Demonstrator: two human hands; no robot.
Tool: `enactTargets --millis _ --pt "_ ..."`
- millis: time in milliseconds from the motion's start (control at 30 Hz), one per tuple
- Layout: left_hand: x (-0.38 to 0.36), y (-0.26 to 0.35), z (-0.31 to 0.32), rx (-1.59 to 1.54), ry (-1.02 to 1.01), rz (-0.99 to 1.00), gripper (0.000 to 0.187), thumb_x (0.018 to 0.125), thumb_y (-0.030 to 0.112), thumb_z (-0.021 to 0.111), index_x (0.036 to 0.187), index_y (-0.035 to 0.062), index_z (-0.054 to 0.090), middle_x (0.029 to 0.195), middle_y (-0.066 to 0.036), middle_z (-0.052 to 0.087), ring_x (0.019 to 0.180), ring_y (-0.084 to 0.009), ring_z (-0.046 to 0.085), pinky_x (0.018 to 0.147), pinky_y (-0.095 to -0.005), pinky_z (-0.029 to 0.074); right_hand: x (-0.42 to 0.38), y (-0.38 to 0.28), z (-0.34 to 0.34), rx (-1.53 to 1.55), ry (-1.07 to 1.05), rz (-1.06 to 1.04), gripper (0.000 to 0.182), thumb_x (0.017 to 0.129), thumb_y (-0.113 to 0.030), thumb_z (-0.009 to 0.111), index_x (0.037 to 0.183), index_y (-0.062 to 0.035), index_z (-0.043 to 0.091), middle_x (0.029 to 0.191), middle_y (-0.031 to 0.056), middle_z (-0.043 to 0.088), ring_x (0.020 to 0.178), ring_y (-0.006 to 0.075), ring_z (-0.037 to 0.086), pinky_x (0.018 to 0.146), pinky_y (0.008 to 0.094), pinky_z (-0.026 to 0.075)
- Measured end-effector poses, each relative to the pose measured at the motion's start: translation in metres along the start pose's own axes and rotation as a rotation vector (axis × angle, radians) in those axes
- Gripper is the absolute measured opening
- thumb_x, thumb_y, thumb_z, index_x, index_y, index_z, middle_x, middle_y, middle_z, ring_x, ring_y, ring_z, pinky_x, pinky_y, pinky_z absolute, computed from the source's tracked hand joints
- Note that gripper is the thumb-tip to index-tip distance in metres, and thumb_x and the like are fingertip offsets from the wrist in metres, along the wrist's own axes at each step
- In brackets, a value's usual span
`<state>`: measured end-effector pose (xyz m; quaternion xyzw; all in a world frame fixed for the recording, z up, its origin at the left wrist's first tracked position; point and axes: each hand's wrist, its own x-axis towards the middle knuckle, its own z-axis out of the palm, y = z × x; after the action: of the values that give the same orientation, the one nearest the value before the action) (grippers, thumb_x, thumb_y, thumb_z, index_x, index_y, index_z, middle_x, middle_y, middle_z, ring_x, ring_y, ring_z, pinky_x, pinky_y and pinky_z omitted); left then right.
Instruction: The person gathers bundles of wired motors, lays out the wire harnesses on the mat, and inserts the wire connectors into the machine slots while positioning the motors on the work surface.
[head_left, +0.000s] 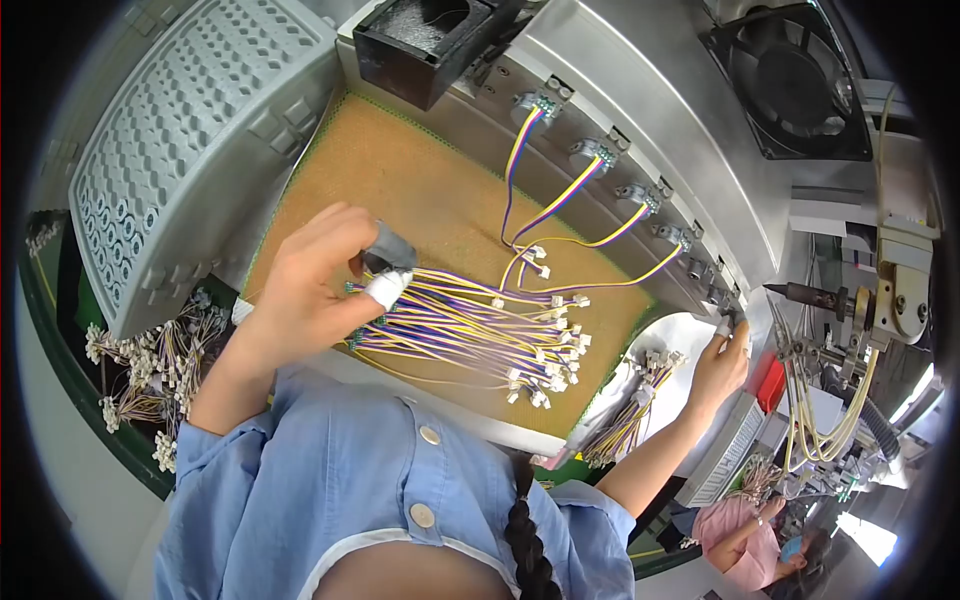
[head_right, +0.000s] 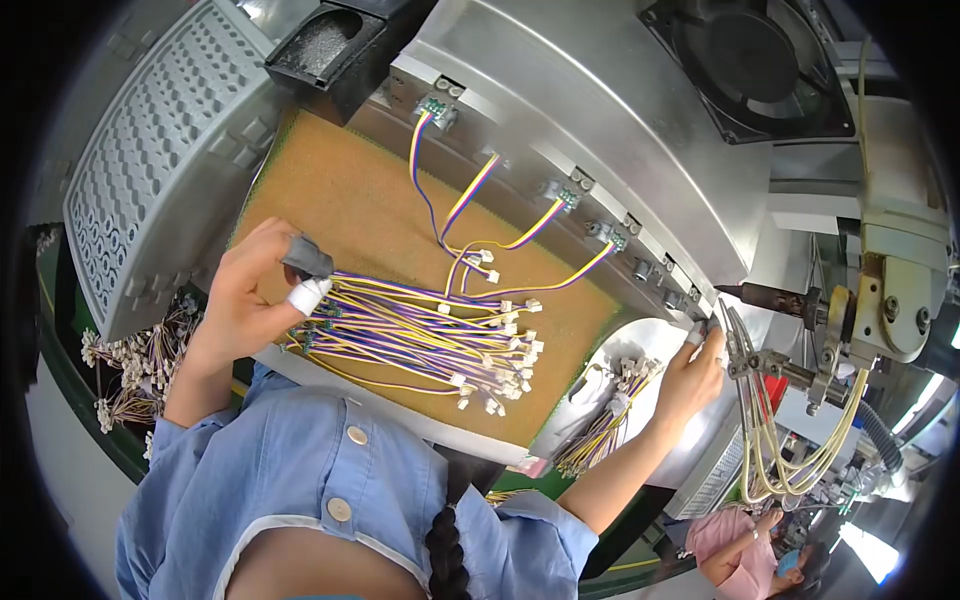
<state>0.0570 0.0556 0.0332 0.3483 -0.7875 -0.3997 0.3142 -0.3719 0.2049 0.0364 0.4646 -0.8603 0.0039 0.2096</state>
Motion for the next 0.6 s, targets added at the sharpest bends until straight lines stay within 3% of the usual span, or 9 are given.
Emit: enactTargets --millis 167,267,300,333,367,400,433,500,600 --pt "-0.003 0.000 0.002 0.014 0.022 0.069 0.021 0.067 -0.003 0.058 0.088 0.0010 0.056 0.075 -0.009 0.051 0.065 -0.0207 0.047 0.054 -0.0288 0.040 -0.001 -0.004 -0.029 0.030 0.003 -0.160 0.019 0.083 -0.014 0.052 0.098 -0.0022 0.056 0.063 0.0169 0.057 0.054 0.0363 0.054 0.048 0.0443 0.039" --pt "-0.011 0.003 0.003 -0.118 0.065 -0.012 0.024 0.067 -0.004 0.057 0.091 0.0003 0.056 0.078 -0.010 0.052 0.067 -0.0224 0.049 0.054 -0.0311 0.041 -0.035 -0.078 -0.069 0.763 0.022 -0.048 0.014 0.076 -0.006 0.060 0.086 0.0023 0.062 0.068 0.0097 0.065 0.061 0.0122 0.063 0.054 0.0234 0.048" --pt "-0.015 0.005 0.006 -0.105 0.068 -0.028 0.024 0.067 -0.004 0.057 0.091 0.0003 0.056 0.078 -0.010 0.052 0.067 -0.0224 0.049 0.054 -0.0311 0.041 -0.048 -0.108 -0.083 1.027 -0.097 -0.011 0.016 0.075 -0.008 0.062 0.086 0.0038 0.062 0.072 0.0133 0.065 0.064 0.0180 0.064 0.058 0.0266 0.050" --pt "-0.017 0.007 0.008 -0.160 0.061 -0.040 0.027 0.067 -0.004 0.060 0.093 0.0002 0.055 0.078 -0.010 0.052 0.070 -0.0212 0.051 0.059 -0.0296 0.041 -0.050 -0.139 -0.094 0.973 -0.094 -0.330 0.020 0.073 -0.010 0.064 0.088 0.0037 0.062 0.083 0.0156 0.065 0.072 0.0222 0.065 0.063 0.0297 0.051" --pt "-0.017 0.008 0.009 -0.207 0.053 -0.048 0.029 0.067 -0.004 0.062 0.095 0.0000 0.055 0.079 -0.010 0.052 0.073 -0.0201 0.052 0.063 -0.0282 0.041 -0.052 -0.170 -0.103 0.960 -0.217 -0.422 0.028 0.071 -0.011 0.065 0.096 0.0024 0.059 0.092 0.0168 0.063 0.078 0.0265 0.064 0.066 0.0325 0.051" --pt "-0.018 0.009 0.010 -0.172 0.054 -0.051 0.029 0.067 -0.004 0.062 0.095 0.0000 0.055 0.079 -0.010 0.052 0.073 -0.0201 0.052 0.063 -0.0282 0.041 -0.047 -0.203 -0.111 0.899 -0.257 -0.603 0.038 0.069 -0.010 0.067 0.104 0.0016 0.056 0.092 0.0163 0.063 0.067 0.0233 0.063 0.071 0.0310 0.048" --pt "-0.020 0.008 0.010 -0.092 0.079 0.019 0.028 0.068 -0.002 0.061 0.095 0.0001 0.055 0.078 -0.011 0.051 0.070 -0.0241 0.051 0.059 -0.0314 0.042 -0.047 -0.221 -0.106 0.885 -0.350 -0.751 0.042 0.070 -0.013 0.068 0.107 0.0010 0.055 0.088 0.0174 0.063 0.068 0.0298 0.063 0.070 0.0327 0.049" --pt "-0.027 0.001 0.009 -0.055 0.188 0.081 0.028 0.068 0.004 0.063 0.094 0.0014 0.055 0.077 -0.013 0.049 0.067 -0.0299 0.050 0.058 -0.0366 0.042 -0.051 -0.238 -0.110 0.730 -0.546 -0.797 0.036 0.073 -0.015 0.067 0.104 0.0007 0.057 0.084 0.0154 0.064 0.070 0.0319 0.062 0.067 0.0333 0.049" --pt "-0.037 -0.008 -0.062 0.403 0.332 0.015 0.031 0.062 0.003 0.065 0.092 0.0035 0.055 0.079 -0.012 0.051 0.072 -0.0306 0.051 0.061 -0.0369 0.042 -0.045 -0.246 -0.098 1.080 -0.386 -0.652 0.018 0.076 -0.008 0.064 0.092 0.0006 0.063 0.075 0.0137 0.064 0.065 0.0238 0.063 0.058 0.0306 0.048"
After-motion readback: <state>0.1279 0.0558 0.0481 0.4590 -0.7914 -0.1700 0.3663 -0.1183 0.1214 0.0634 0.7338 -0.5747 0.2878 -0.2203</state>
